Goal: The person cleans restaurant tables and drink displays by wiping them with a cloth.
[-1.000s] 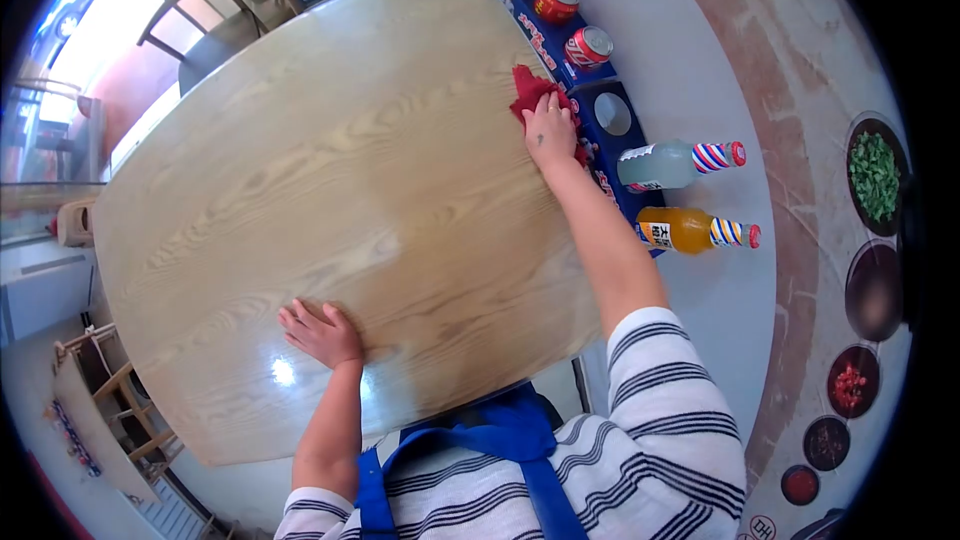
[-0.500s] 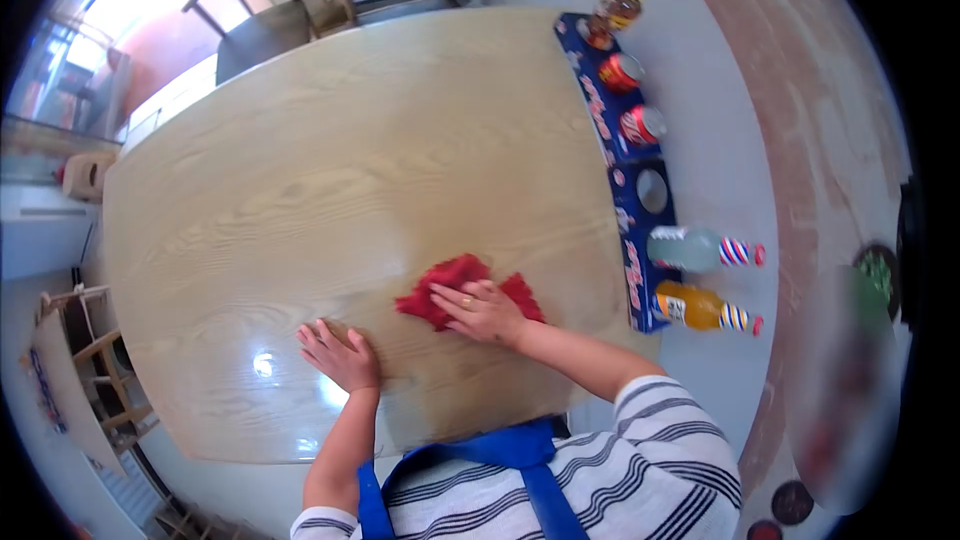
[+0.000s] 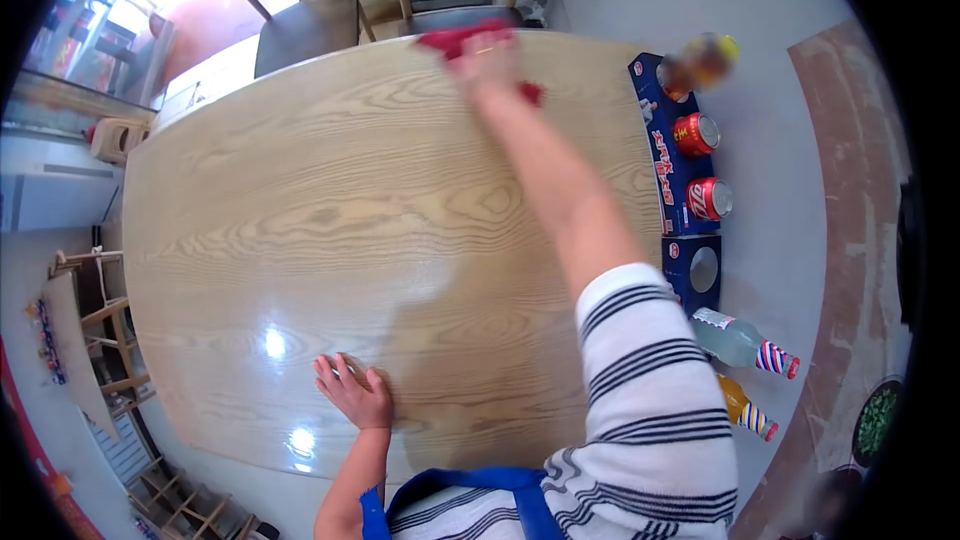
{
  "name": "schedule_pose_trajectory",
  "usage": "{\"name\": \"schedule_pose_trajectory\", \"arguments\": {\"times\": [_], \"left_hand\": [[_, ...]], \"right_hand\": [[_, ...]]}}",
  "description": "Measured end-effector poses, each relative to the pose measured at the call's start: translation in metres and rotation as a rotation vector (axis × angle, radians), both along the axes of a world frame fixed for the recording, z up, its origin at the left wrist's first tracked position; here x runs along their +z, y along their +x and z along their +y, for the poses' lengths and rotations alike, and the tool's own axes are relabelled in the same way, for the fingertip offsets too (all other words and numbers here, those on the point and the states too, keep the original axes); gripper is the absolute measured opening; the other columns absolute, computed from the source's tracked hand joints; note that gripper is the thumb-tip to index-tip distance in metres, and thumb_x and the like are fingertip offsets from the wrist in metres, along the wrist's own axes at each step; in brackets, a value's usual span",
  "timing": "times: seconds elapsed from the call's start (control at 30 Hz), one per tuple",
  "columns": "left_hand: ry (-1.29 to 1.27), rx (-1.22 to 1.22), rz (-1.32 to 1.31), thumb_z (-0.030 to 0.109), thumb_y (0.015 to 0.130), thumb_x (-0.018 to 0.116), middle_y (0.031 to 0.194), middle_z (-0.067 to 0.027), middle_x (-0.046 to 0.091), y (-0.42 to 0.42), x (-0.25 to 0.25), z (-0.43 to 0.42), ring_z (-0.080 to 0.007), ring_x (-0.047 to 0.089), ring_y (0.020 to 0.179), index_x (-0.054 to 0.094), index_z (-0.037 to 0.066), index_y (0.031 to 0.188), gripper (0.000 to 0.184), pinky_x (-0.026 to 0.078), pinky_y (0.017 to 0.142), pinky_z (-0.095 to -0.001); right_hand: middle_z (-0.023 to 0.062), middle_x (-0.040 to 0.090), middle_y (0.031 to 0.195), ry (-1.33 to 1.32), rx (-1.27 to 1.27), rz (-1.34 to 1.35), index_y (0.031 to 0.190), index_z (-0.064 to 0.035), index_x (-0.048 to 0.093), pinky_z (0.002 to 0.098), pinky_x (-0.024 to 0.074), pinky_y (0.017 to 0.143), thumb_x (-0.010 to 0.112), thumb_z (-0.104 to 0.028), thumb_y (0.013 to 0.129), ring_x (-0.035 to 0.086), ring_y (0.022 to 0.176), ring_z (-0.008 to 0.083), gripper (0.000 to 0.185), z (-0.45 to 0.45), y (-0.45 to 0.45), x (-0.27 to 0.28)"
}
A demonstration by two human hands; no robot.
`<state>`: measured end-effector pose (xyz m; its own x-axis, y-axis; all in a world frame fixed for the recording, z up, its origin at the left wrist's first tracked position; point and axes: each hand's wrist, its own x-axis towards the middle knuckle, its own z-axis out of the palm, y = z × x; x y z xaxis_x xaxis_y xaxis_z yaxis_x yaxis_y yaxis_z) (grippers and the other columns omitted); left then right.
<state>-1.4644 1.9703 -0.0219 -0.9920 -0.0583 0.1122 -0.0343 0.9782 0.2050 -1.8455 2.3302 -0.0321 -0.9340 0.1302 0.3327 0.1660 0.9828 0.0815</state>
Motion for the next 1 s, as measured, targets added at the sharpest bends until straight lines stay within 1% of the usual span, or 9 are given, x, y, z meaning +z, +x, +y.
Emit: {"name": "schedule_pose_trajectory", "arguments": {"times": [0.07, 0.17, 0.3, 0.4, 0.43, 0.47, 0.8, 0.93, 1.0], "left_hand": [[0.000, -0.007, -0.006, 0.023, 0.078, 0.053, 0.139, -0.0231, 0.026, 0.000, 0.001, 0.001, -0.0393, 0.020, 0.131, 0.033, 0.003, 0.131, 0.060, 0.014, 0.105, -0.0546], [0.022, -0.022, 0.033, 0.023, 0.078, 0.053, 0.139, -0.0228, 0.027, -0.003, 0.005, 0.005, -0.0395, 0.021, 0.131, 0.033, 0.004, 0.131, 0.060, 0.014, 0.105, -0.0546], [0.005, -0.003, -0.005, 0.024, 0.080, 0.052, 0.139, -0.0226, 0.026, 0.000, 0.007, 0.005, -0.0385, 0.021, 0.131, 0.033, 0.004, 0.131, 0.058, 0.014, 0.105, -0.0538], [-0.011, -0.015, 0.025, 0.024, 0.081, 0.051, 0.139, -0.0225, 0.026, -0.003, 0.000, 0.001, -0.0376, 0.021, 0.132, 0.034, 0.004, 0.131, 0.056, 0.015, 0.105, -0.0532], [-0.037, -0.002, 0.029, 0.025, 0.081, 0.050, 0.140, -0.0223, 0.026, 0.000, 0.000, 0.001, -0.0372, 0.021, 0.132, 0.034, 0.004, 0.131, 0.056, 0.015, 0.105, -0.0529], [-0.035, -0.008, 0.035, 0.025, 0.081, 0.050, 0.140, -0.0223, 0.026, -0.001, 0.000, 0.001, -0.0372, 0.021, 0.132, 0.034, 0.004, 0.131, 0.056, 0.015, 0.105, -0.0529], [-0.026, 0.007, 0.026, 0.027, 0.082, 0.049, 0.139, -0.0227, 0.027, -0.001, 0.001, 0.001, -0.0374, 0.022, 0.131, 0.034, 0.003, 0.130, 0.056, 0.015, 0.105, -0.0532], [-0.009, 0.005, 0.029, 0.027, 0.080, 0.050, 0.139, -0.0227, 0.027, -0.001, 0.003, 0.001, -0.0377, 0.023, 0.131, 0.035, 0.003, 0.130, 0.057, 0.016, 0.105, -0.0533], [-0.011, 0.015, 0.027, 0.027, 0.080, 0.051, 0.139, -0.0227, 0.028, 0.000, 0.004, 0.002, -0.0377, 0.023, 0.131, 0.035, 0.003, 0.130, 0.057, 0.016, 0.105, -0.0532]], "right_hand": [[0.0118, 0.060, 0.105, 0.011, -0.231, -0.317, 0.100, -0.0042, 0.061, 0.0414, 0.0415, 0.084, 0.042, -0.042, 0.089, 0.055, 0.099, 0.0262, 0.044, 0.086, 0.011, 0.022], [0.0111, 0.058, 0.108, 0.023, -0.227, -0.148, 0.100, -0.0032, 0.059, 0.0405, 0.0431, 0.083, 0.042, -0.018, 0.086, 0.056, 0.096, 0.0269, 0.027, 0.154, 0.078, 0.009], [0.0123, 0.056, 0.103, 0.228, 0.134, -0.055, 0.102, -0.0067, 0.058, 0.0387, 0.0427, 0.084, 0.042, -0.012, 0.084, 0.053, 0.099, 0.0272, 0.024, 0.173, 0.126, 0.070], [0.0110, 0.056, 0.102, 0.312, -0.001, 0.143, 0.100, -0.0047, 0.058, 0.0361, 0.0429, 0.083, 0.043, -0.011, 0.083, 0.053, 0.098, 0.0254, 0.023, 0.213, 0.114, 0.086], [0.0099, 0.057, 0.104, 0.514, -0.189, -0.309, 0.099, -0.0024, 0.058, 0.0348, 0.0427, 0.082, 0.045, -0.013, 0.084, 0.053, 0.097, 0.0240, 0.023, 0.211, 0.118, 0.096], [0.0099, 0.057, 0.104, 0.514, -0.196, -0.305, 0.099, -0.0024, 0.058, 0.0348, 0.0427, 0.082, 0.045, -0.013, 0.084, 0.053, 0.097, 0.0240, 0.023, 0.208, 0.125, 0.090], [0.0181, 0.060, 0.109, -0.160, -0.340, -0.665, 0.102, -0.0032, 0.063, 0.0400, 0.0483, 0.083, 0.052, -0.013, 0.078, 0.059, 0.101, 0.0307, 0.028, 0.162, 0.173, 0.149], [0.0222, 0.062, 0.097, -0.288, -0.520, -0.055, 0.097, 0.0010, 0.061, 0.0430, 0.0493, 0.078, 0.045, -0.015, 0.082, 0.061, 0.092, 0.0365, 0.027, 0.224, 0.154, 0.167], [0.0212, 0.061, 0.102, -0.247, -0.576, -0.121, 0.102, -0.0010, 0.060, 0.0433, 0.0488, 0.079, 0.044, -0.017, 0.084, 0.060, 0.094, 0.0367, 0.029, 0.229, 0.156, 0.174]]}}
